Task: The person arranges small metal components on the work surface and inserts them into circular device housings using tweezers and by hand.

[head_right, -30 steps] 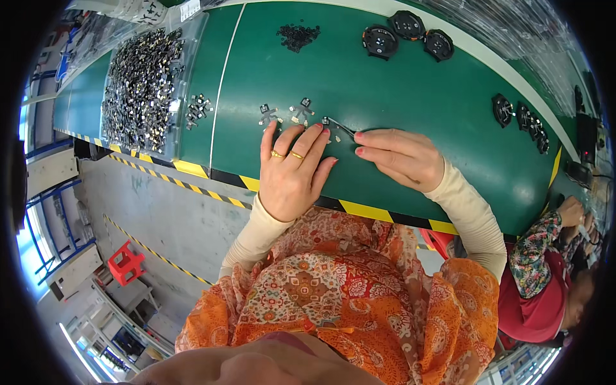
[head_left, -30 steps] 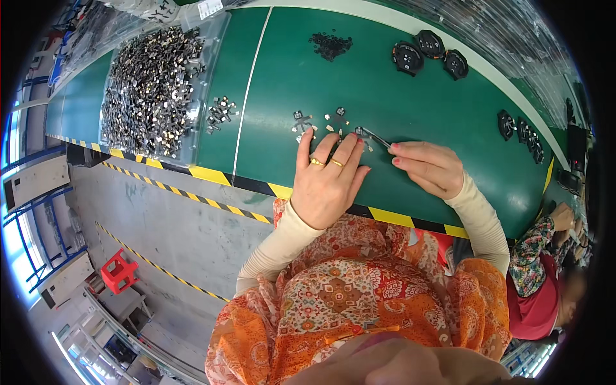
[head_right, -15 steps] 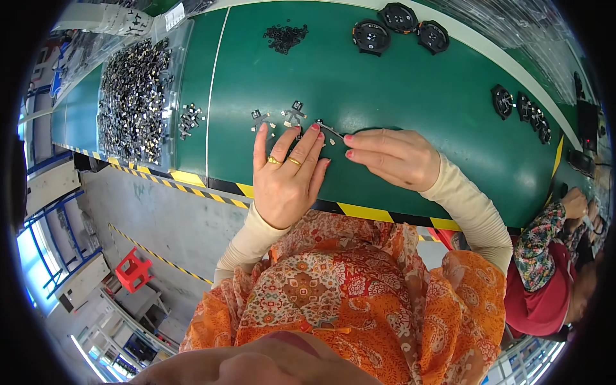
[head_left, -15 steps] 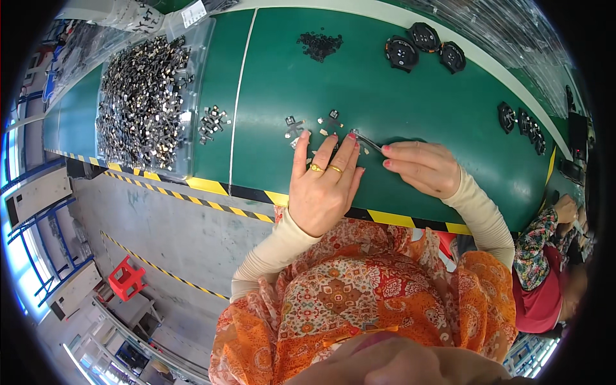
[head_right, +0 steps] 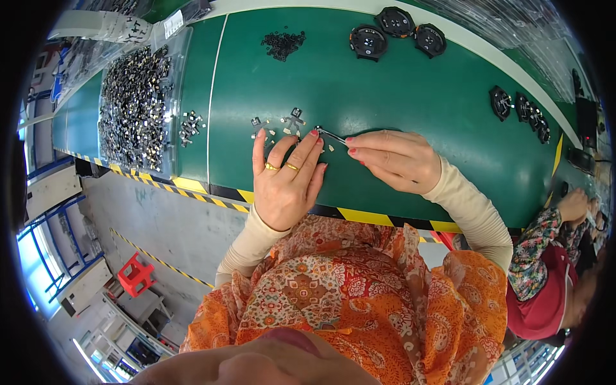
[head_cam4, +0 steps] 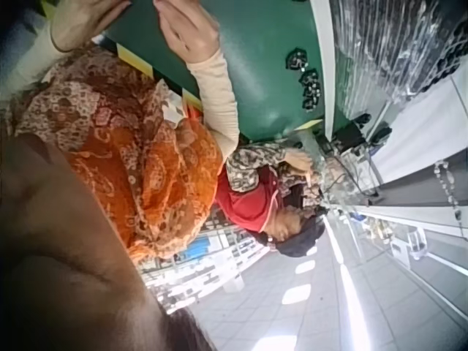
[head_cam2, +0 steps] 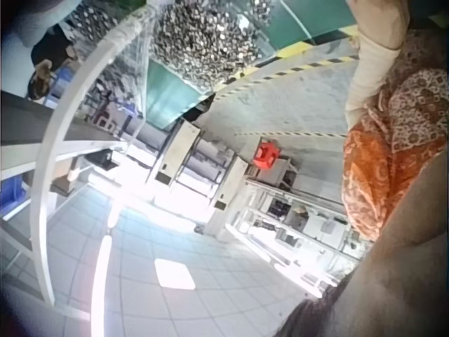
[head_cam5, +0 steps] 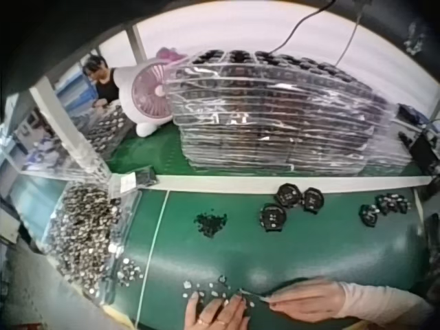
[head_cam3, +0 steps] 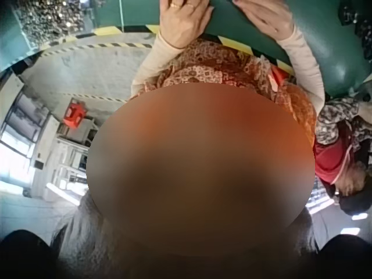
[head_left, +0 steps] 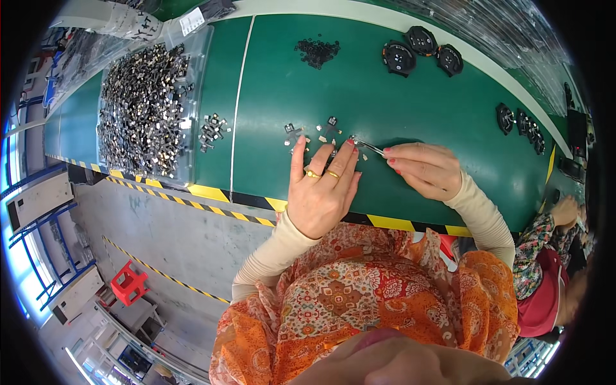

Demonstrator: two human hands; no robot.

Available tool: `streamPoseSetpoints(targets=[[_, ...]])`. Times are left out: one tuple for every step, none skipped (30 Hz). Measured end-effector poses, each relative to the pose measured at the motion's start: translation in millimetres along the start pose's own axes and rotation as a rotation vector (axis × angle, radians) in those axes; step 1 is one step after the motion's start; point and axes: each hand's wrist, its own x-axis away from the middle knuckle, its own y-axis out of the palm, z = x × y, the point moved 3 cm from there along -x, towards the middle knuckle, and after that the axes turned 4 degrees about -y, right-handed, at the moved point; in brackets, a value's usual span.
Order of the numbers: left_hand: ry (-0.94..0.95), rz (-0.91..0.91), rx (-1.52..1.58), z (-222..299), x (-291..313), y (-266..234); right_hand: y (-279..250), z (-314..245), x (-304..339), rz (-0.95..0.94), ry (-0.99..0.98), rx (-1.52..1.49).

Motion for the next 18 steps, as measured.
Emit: streamPoseSetpoints(targets=[[0.001, -0.004, -0.006, 0.7, -0.3, 0.0, -0.3, -0.6, 0.0, 0.000, -0.024, 0.013], [0.005, -0.004, -0.004, 1.0, -0.7, 0.4, -0.8, -0.1, 0.3, 0.001, -0.022, 0.017], [0.009, 0.000, -0.009, 0.8, -0.8, 0.3, -0.4, 0.3, -0.2, -0.009, -0.044, 0.024], [0.013, 0.003, -0.014, 0.8, -0.8, 0.2, -0.1, 0.4, -0.6, -0.020, -0.066, 0.031], [0.015, 0.003, -0.015, 1.0, -0.2, 0.2, 0.4, -0.2, -0.7, -0.018, -0.067, 0.033], [0.015, 0.000, -0.006, 1.1, 0.1, 0.4, 1.0, -1.4, -1.2, -0.021, -0.065, 0.032], [0.016, -0.003, 0.003, 0.9, 0.3, 0.6, 1.3, -1.8, -1.7, -0.024, -0.063, 0.031], [0.019, -0.001, 0.002, 0.5, 0.2, 0.7, 1.3, -1.1, -2.1, -0.021, -0.064, 0.035], [0.024, -0.005, -0.010, 1.1, -0.2, 1.0, 0.5, -0.6, -1.8, -0.014, -0.051, 0.045], [0.028, -0.010, -0.023, 1.7, -0.5, 1.2, -0.5, -0.4, -1.5, -0.007, -0.038, 0.055], [0.032, -0.007, -0.021, 3.0, -0.6, 1.0, -2.0, -1.3, 0.2, -0.006, -0.038, 0.060], [0.026, -0.014, -0.022, 3.0, -0.6, 1.5, -3.6, 0.6, 2.5, 0.019, 0.018, 0.001], [0.021, -0.020, -0.022, 2.6, -1.1, 2.1, -4.6, 2.9, 3.8, 0.044, 0.074, -0.057], [0.023, -0.017, -0.025, 1.8, -2.3, 2.3, -4.1, 4.5, 2.9, 0.046, 0.071, -0.055], [0.037, -0.004, -0.028, 2.6, -2.4, 0.9, -3.0, 3.2, 2.4, 0.034, 0.051, -0.028], [0.050, 0.009, -0.031, 3.5, -2.3, -0.4, -1.9, 1.7, 2.0, 0.022, 0.032, -0.002], [0.052, 0.009, -0.030, 4.2, -1.6, -1.0, -1.2, 0.4, 2.0, 0.022, 0.034, -0.001], [0.047, 0.008, -0.028, 4.2, -1.4, -0.1, -0.9, 0.2, 2.0, 0.024, 0.011, 0.002]])
